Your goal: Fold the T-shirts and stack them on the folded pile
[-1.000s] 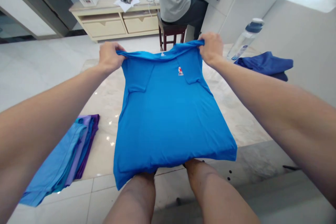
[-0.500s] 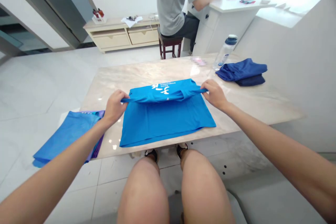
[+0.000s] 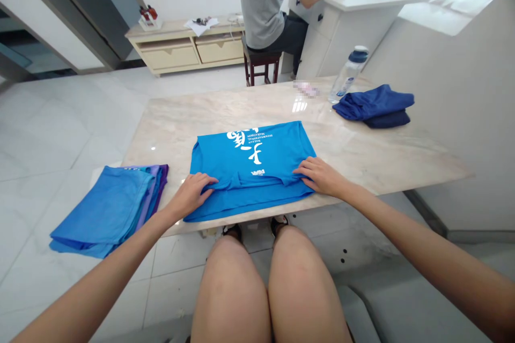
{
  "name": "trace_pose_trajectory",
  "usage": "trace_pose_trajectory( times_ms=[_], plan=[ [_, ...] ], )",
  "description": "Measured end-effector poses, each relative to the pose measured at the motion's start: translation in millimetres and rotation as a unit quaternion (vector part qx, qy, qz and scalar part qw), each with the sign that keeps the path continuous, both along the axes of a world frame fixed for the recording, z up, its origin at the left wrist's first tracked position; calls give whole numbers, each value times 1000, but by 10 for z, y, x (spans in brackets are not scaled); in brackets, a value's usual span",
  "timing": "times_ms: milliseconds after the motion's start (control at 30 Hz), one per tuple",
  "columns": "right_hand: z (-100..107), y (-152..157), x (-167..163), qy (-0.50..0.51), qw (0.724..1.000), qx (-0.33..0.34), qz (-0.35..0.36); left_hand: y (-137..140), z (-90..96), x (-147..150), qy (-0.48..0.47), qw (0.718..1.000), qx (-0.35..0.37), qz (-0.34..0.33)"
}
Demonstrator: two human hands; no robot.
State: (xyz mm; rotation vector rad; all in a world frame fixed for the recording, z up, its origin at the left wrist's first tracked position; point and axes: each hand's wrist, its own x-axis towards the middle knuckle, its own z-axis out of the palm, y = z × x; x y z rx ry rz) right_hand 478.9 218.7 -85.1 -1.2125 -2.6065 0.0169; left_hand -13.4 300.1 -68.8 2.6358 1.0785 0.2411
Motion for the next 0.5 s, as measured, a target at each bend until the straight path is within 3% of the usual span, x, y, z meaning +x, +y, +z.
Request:
trace_pose_trajectory(
  times_ms=[133, 300, 500],
  plan=[
    [-24, 46, -23, 15, 1000, 3, 12, -14, 33, -11, -37, 999, -5, -28],
    [53, -126, 38, 36, 999, 6, 11, -199, 79, -87, -82, 996, 14, -40],
    [70, -396, 64, 24, 1000, -1, 4, -352, 7, -170, -45, 995, 42, -76]
  ],
)
